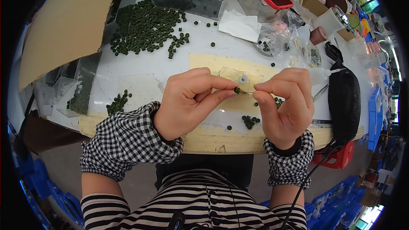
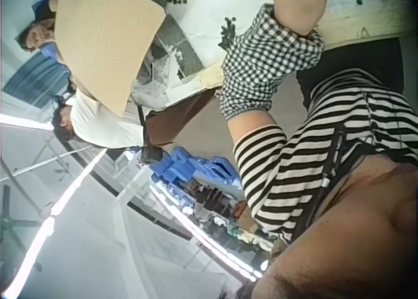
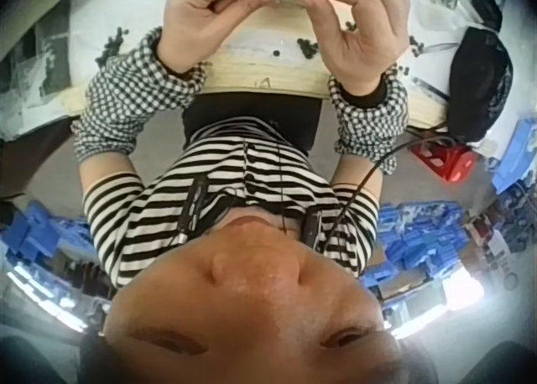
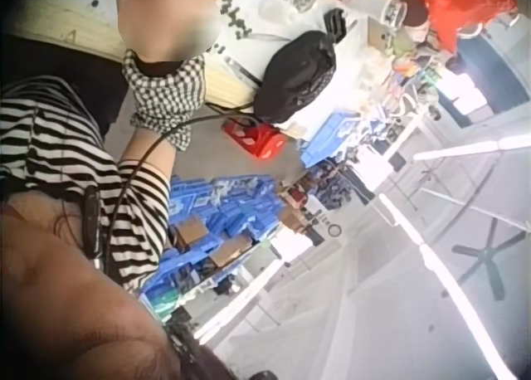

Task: Assembling small green toy components by hand on a workbench.

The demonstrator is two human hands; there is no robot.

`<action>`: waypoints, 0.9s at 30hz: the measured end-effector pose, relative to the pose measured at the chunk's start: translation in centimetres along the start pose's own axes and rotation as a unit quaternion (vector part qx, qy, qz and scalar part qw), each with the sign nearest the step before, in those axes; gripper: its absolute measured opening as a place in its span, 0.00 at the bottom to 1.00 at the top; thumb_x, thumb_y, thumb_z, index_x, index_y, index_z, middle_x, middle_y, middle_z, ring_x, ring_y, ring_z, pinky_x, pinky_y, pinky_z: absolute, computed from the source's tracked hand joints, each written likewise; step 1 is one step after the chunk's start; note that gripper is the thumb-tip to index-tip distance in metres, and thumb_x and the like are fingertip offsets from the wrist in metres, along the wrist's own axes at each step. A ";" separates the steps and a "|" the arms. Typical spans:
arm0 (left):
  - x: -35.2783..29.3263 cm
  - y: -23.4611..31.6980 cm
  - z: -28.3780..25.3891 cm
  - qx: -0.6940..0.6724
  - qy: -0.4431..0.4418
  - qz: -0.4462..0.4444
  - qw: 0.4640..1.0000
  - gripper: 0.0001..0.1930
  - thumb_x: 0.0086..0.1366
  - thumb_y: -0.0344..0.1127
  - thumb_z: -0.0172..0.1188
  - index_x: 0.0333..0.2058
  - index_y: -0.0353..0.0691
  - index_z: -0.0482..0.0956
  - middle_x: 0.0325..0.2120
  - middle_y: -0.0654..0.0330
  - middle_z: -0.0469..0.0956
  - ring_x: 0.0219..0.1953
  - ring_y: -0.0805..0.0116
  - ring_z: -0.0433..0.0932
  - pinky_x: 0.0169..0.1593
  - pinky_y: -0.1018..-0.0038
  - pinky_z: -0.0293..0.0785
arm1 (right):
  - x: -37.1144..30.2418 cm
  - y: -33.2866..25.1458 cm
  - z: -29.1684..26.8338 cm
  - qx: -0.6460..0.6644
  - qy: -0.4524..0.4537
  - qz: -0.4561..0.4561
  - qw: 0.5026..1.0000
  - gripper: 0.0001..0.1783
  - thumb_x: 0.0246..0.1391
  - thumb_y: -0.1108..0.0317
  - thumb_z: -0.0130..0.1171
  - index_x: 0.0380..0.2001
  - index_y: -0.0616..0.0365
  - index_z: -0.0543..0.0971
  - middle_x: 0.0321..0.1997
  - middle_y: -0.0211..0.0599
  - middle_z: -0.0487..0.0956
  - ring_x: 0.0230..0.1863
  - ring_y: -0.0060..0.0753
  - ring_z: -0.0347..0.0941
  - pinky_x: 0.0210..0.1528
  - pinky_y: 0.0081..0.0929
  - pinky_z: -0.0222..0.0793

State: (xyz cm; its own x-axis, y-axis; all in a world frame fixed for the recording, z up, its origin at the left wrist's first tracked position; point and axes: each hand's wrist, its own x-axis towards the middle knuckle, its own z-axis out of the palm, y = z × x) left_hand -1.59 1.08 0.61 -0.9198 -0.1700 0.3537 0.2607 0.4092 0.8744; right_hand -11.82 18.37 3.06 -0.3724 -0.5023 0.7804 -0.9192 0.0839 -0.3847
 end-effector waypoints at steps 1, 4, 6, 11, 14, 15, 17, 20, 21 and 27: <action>0.0 0.0 0.0 0.005 0.001 0.003 1.000 0.10 0.56 0.23 0.66 0.38 0.39 0.85 0.16 0.69 0.62 0.18 0.81 0.57 0.23 0.80 0.52 | 0.0 0.0 0.0 -0.005 -0.001 -0.005 1.000 0.11 0.37 0.68 0.73 0.25 0.57 0.81 0.26 0.31 0.74 0.29 0.32 0.69 0.30 0.26 0.63; 0.1 0.2 0.1 0.028 0.004 0.016 0.999 0.11 0.55 0.23 0.66 0.38 0.40 0.85 0.15 0.69 0.62 0.18 0.81 0.57 0.23 0.80 0.52 | 0.3 0.1 -0.1 -0.025 -0.006 -0.034 0.999 0.11 0.37 0.68 0.73 0.25 0.57 0.81 0.26 0.31 0.74 0.29 0.32 0.68 0.30 0.26 0.63; 0.1 0.2 0.1 0.042 0.006 0.027 0.999 0.11 0.55 0.23 0.66 0.38 0.40 0.85 0.15 0.69 0.62 0.18 0.80 0.57 0.23 0.79 0.52 | 0.3 0.1 -0.1 -0.026 -0.009 -0.037 0.999 0.11 0.37 0.68 0.73 0.25 0.57 0.81 0.26 0.31 0.74 0.29 0.32 0.68 0.30 0.26 0.64; 0.1 0.2 0.1 0.051 0.004 0.034 0.998 0.11 0.55 0.23 0.67 0.38 0.40 0.85 0.15 0.69 0.61 0.18 0.80 0.58 0.22 0.79 0.53 | 0.1 0.2 -0.1 -0.012 0.004 -0.002 1.000 0.10 0.38 0.70 0.73 0.26 0.57 0.81 0.27 0.32 0.75 0.29 0.32 0.68 0.30 0.26 0.64; 0.1 0.1 0.1 0.043 0.007 0.022 0.999 0.11 0.55 0.23 0.66 0.38 0.40 0.85 0.14 0.69 0.60 0.18 0.80 0.57 0.23 0.79 0.53 | -0.2 0.7 0.0 0.011 0.027 0.026 0.999 0.09 0.40 0.71 0.72 0.26 0.58 0.81 0.27 0.32 0.75 0.29 0.32 0.69 0.30 0.26 0.64; 0.1 0.1 0.1 0.039 0.008 0.014 0.999 0.11 0.55 0.23 0.66 0.38 0.40 0.85 0.14 0.69 0.60 0.18 0.80 0.57 0.23 0.79 0.53 | -0.2 0.8 -0.1 0.006 0.032 0.034 0.999 0.09 0.41 0.72 0.72 0.26 0.59 0.81 0.27 0.33 0.75 0.29 0.33 0.69 0.30 0.26 0.64; 0.1 0.3 0.0 0.030 0.008 0.000 1.000 0.10 0.55 0.23 0.66 0.37 0.40 0.85 0.14 0.70 0.59 0.18 0.81 0.56 0.23 0.79 0.53 | -0.3 0.9 0.0 -0.018 0.050 0.056 0.997 0.07 0.42 0.73 0.70 0.25 0.59 0.80 0.27 0.33 0.75 0.30 0.33 0.69 0.31 0.26 0.64; 0.1 0.3 0.1 0.015 0.011 -0.011 1.000 0.10 0.55 0.23 0.66 0.37 0.39 0.85 0.15 0.70 0.58 0.18 0.81 0.56 0.24 0.79 0.53 | -0.1 1.5 0.4 -0.075 0.029 0.043 0.996 0.07 0.42 0.74 0.70 0.26 0.58 0.80 0.27 0.32 0.74 0.31 0.35 0.68 0.32 0.28 0.64; 0.1 0.4 0.1 0.016 0.011 -0.010 1.000 0.10 0.55 0.23 0.66 0.37 0.39 0.85 0.15 0.70 0.58 0.18 0.81 0.56 0.24 0.79 0.53 | -0.1 1.5 0.5 -0.083 0.008 0.043 0.996 0.07 0.42 0.74 0.70 0.26 0.58 0.80 0.27 0.32 0.74 0.31 0.35 0.68 0.32 0.28 0.64; 0.1 0.4 -0.1 -0.005 0.017 -0.013 1.000 0.10 0.55 0.23 0.66 0.38 0.37 0.84 0.15 0.71 0.57 0.19 0.82 0.56 0.25 0.80 0.53 | -0.3 1.8 1.1 -0.094 -0.057 0.042 0.993 0.08 0.42 0.74 0.68 0.29 0.57 0.81 0.26 0.32 0.74 0.31 0.37 0.68 0.33 0.30 0.64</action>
State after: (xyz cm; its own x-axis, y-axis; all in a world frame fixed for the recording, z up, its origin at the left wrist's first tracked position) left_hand -1.58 1.13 1.05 -0.9161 -0.2100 0.3417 0.2399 0.3958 0.8864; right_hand -13.23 17.73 1.60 -0.4415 -0.5804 0.6842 -0.8972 0.2839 -0.3382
